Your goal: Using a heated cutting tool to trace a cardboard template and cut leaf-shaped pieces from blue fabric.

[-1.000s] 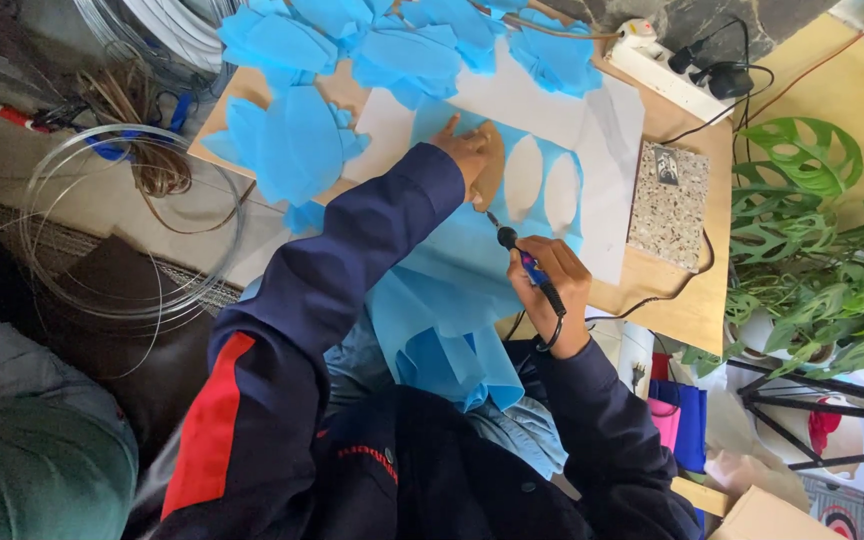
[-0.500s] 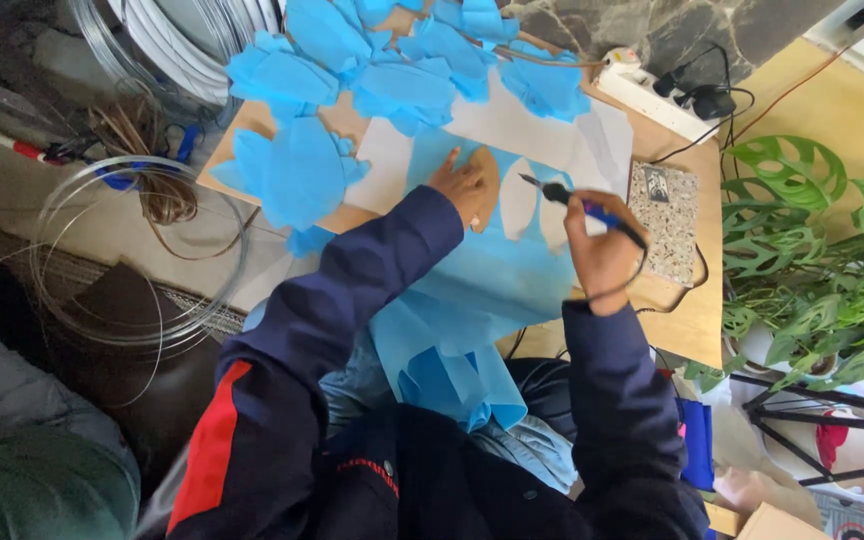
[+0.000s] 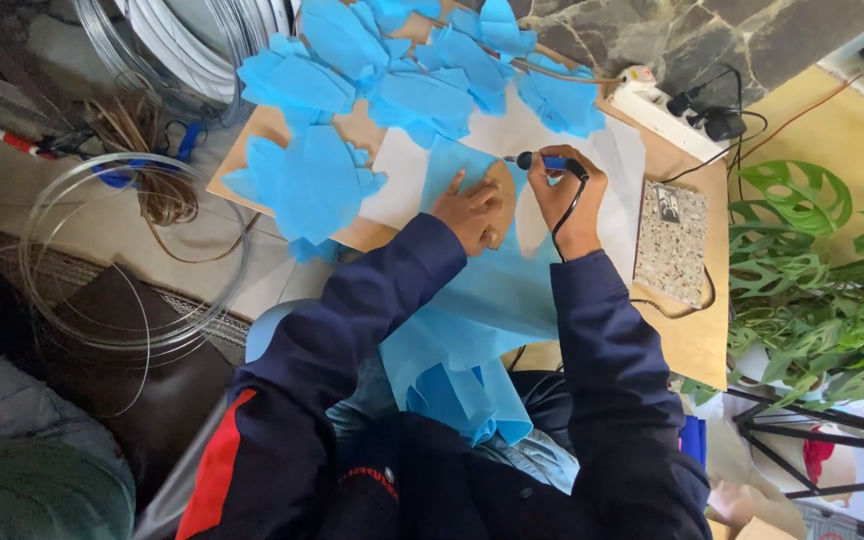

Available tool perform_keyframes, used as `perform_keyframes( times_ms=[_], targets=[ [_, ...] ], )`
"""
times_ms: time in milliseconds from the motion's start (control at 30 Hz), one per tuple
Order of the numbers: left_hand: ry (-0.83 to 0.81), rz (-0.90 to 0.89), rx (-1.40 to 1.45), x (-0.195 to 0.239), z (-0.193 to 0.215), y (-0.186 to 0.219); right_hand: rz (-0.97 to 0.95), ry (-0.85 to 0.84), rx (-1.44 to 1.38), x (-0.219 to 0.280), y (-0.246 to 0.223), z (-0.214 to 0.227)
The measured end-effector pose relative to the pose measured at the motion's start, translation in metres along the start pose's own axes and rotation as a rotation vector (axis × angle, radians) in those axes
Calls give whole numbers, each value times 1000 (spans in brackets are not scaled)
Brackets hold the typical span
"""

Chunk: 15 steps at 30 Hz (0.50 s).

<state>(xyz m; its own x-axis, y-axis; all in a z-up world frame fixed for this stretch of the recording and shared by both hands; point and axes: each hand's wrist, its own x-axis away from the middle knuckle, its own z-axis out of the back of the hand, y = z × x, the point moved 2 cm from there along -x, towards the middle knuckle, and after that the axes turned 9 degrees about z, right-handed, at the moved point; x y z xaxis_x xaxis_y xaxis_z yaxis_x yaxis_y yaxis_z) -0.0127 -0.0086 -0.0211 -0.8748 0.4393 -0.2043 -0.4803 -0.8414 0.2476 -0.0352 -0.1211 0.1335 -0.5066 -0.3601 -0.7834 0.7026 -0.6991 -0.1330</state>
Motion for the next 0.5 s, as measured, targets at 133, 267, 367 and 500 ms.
perform_keyframes(
  times_ms=[133,267,367,500],
  targets=[
    [79,-17,18,5,4,0,7,-15,3,-4,-3,-1],
    [213,-36,36,7,-3,0,12,-42,31,-5,-1,-3],
    [345,-46,46,8,-6,1,15,-55,34,-6,-4,-5],
    [481,-29,174,16,7,8,34,-72,59,-10,-13,-4]
  ],
)
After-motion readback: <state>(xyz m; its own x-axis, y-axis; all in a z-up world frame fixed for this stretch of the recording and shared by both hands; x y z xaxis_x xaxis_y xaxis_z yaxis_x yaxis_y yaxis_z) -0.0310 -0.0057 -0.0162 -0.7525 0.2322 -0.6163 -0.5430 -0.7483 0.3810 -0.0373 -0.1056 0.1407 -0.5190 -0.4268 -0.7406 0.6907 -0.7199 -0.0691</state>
